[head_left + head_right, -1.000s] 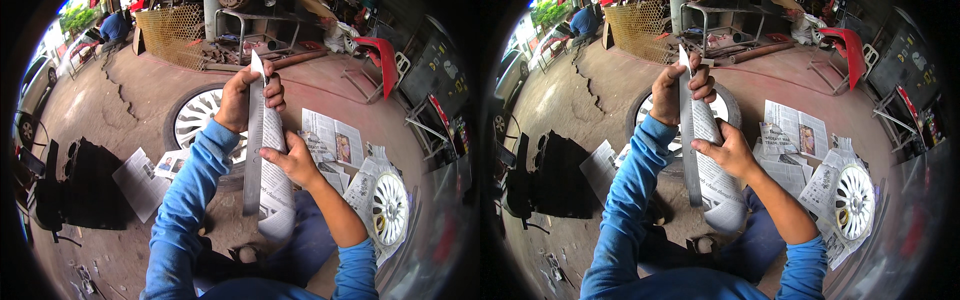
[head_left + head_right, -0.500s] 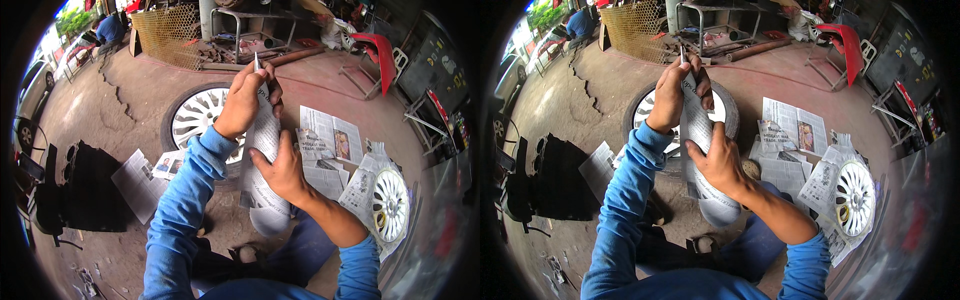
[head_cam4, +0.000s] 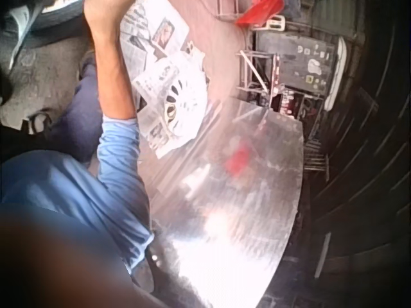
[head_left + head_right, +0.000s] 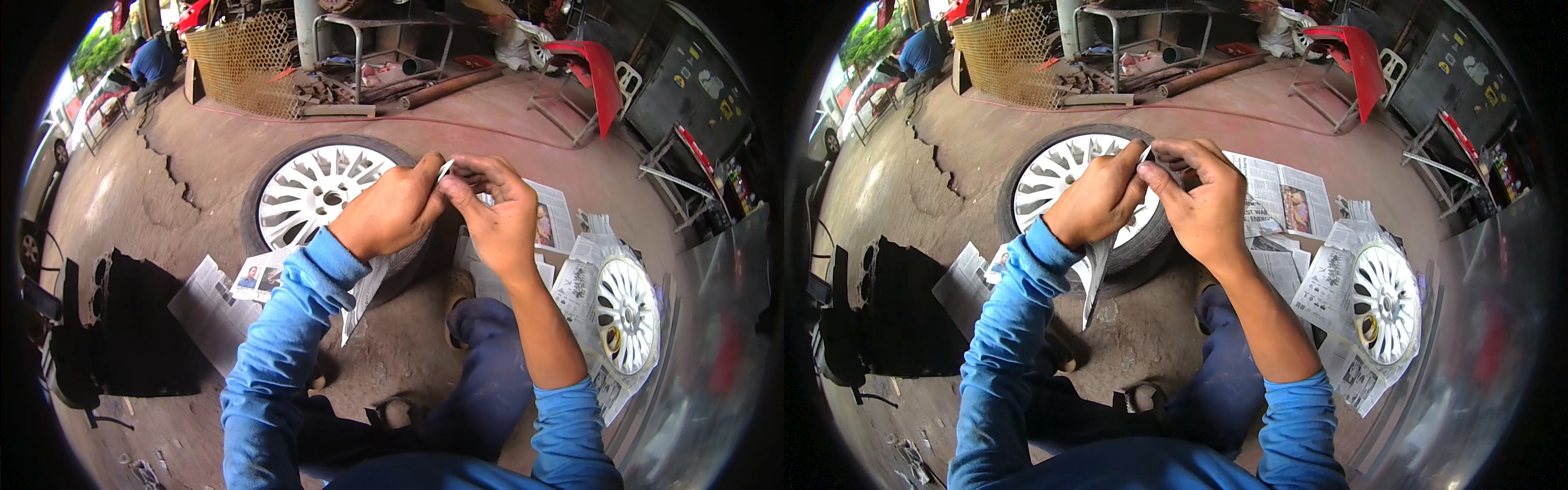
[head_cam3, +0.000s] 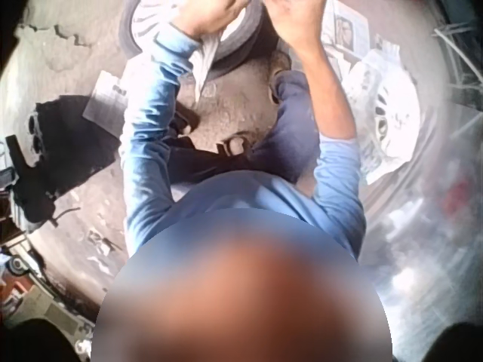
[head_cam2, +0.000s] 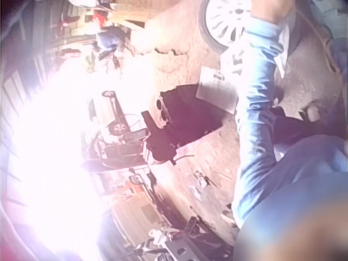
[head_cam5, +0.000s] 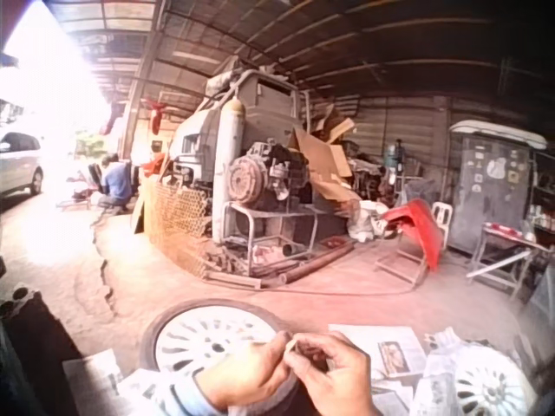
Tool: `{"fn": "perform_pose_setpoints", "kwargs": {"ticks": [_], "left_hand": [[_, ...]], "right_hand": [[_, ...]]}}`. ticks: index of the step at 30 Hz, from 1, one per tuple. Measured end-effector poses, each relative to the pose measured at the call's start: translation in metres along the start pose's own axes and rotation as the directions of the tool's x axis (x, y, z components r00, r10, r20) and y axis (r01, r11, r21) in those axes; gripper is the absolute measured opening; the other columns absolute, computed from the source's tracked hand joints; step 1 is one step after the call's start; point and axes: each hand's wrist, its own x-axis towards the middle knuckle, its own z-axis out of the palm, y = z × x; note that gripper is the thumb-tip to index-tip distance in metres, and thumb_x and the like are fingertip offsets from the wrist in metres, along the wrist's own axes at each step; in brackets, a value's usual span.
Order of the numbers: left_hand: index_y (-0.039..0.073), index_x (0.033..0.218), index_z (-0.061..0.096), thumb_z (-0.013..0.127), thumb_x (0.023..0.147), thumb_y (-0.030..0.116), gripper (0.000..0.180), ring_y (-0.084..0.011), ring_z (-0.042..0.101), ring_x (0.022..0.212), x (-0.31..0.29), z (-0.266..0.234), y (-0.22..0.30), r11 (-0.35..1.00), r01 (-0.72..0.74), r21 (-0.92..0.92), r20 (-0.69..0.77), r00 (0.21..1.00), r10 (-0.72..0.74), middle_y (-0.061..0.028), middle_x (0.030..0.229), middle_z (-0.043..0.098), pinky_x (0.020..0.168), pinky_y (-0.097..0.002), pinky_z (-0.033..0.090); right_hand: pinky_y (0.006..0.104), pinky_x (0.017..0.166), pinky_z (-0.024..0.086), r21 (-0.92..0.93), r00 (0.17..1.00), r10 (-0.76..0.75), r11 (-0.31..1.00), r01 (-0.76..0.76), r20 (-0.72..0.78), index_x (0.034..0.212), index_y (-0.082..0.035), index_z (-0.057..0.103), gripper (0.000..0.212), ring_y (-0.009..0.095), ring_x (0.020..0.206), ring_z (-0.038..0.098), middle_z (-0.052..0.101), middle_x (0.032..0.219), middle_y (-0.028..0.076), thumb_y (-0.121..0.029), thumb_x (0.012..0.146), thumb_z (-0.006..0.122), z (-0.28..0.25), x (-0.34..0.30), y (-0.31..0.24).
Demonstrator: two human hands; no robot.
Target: The person sits on the floor and folds newspaper sheets by hand. They repeatedly unfold, refold, and crease the sheets into smaller rectangles, handling one sheet at a time.
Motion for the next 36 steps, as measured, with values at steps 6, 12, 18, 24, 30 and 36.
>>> {"fn": "perform_pose_setpoints", "kwargs": {"ticks": [6, 12, 18, 24, 30, 36], "left_hand": [[-0.004, 0.089, 0.041, 0.050, 0.085, 0.015, 0.022, -0.0439, 0.054, 0.061, -0.005, 0.003, 0.002, 0.997, -0.024, 0.071, 0.006, 1.000, 0.023, -0.0255, 0.061, 0.053, 0.053, -0.0472, 0.042], [-0.003, 0.093, 0.044, 0.050, 0.085, 0.013, 0.019, -0.0414, 0.055, 0.062, -0.010, 0.004, 0.004, 0.994, -0.037, 0.105, 0.012, 0.999, 0.036, -0.0240, 0.064, 0.053, 0.054, -0.0440, 0.043], [-0.003, 0.090, 0.047, 0.048, 0.088, 0.015, 0.019, -0.0406, 0.053, 0.060, -0.010, 0.003, 0.008, 0.995, -0.058, 0.085, 0.024, 0.998, 0.056, -0.0236, 0.063, 0.053, 0.053, -0.0434, 0.042], [-0.005, 0.088, 0.047, 0.044, 0.091, 0.017, 0.023, -0.0429, 0.052, 0.063, -0.009, 0.011, 0.002, 0.986, 0.047, -0.157, 0.105, 0.994, -0.031, -0.0243, 0.064, 0.053, 0.053, -0.0426, 0.042], [-0.002, 0.091, 0.047, 0.049, 0.089, 0.023, 0.025, -0.0259, 0.056, 0.057, -0.018, 0.035, -0.010, 0.808, 0.220, -0.546, 0.175, 0.974, -0.147, -0.0175, 0.063, 0.053, 0.056, -0.0376, 0.043], [-0.004, 0.100, 0.045, 0.048, 0.080, 0.014, 0.027, -0.0317, 0.057, 0.064, -0.029, 0.055, -0.022, 0.938, 0.187, -0.292, 0.010, 0.981, -0.193, -0.0221, 0.066, 0.054, 0.061, -0.0388, 0.043]], "right_hand": [[0.0216, 0.067, 0.045, 0.205, 0.981, 0.167, 0.961, -0.185, 0.101, 0.093, 0.000, 0.063, 0.017, 0.008, 0.073, 0.056, 0.062, 0.086, 0.005, -0.008, 0.078, 0.066, -0.004, -0.003, 0.005], [0.0210, 0.068, 0.046, 0.248, 0.973, 0.193, 0.944, -0.219, 0.124, 0.089, 0.000, 0.065, 0.013, 0.007, 0.075, 0.057, 0.063, 0.083, 0.005, -0.008, 0.078, 0.066, -0.004, -0.004, 0.003], [0.0200, 0.072, 0.045, 0.366, 0.948, 0.257, 0.878, -0.310, 0.187, 0.089, 0.003, 0.063, 0.012, 0.008, 0.078, 0.057, 0.064, 0.084, 0.005, -0.006, 0.081, 0.063, -0.008, -0.003, 0.004], [0.0193, 0.069, 0.045, 0.356, 0.934, 0.289, 0.867, -0.348, 0.210, 0.088, 0.003, 0.060, 0.012, 0.008, 0.075, 0.056, 0.062, 0.079, 0.004, -0.008, 0.083, 0.060, -0.009, -0.002, 0.006], [0.0231, 0.057, 0.043, 0.076, 0.921, 0.355, 0.926, -0.370, 0.161, 0.086, 0.000, 0.058, 0.012, 0.011, 0.063, 0.056, 0.060, 0.069, 0.006, -0.011, 0.086, 0.056, -0.010, -0.001, 0.013], [0.0227, 0.055, 0.040, -0.237, 0.952, 0.298, 0.932, -0.273, 0.077, 0.081, 0.001, 0.054, 0.017, 0.006, 0.059, 0.047, 0.052, 0.066, 0.001, -0.014, 0.087, 0.054, -0.005, 0.005, 0.034]]}}
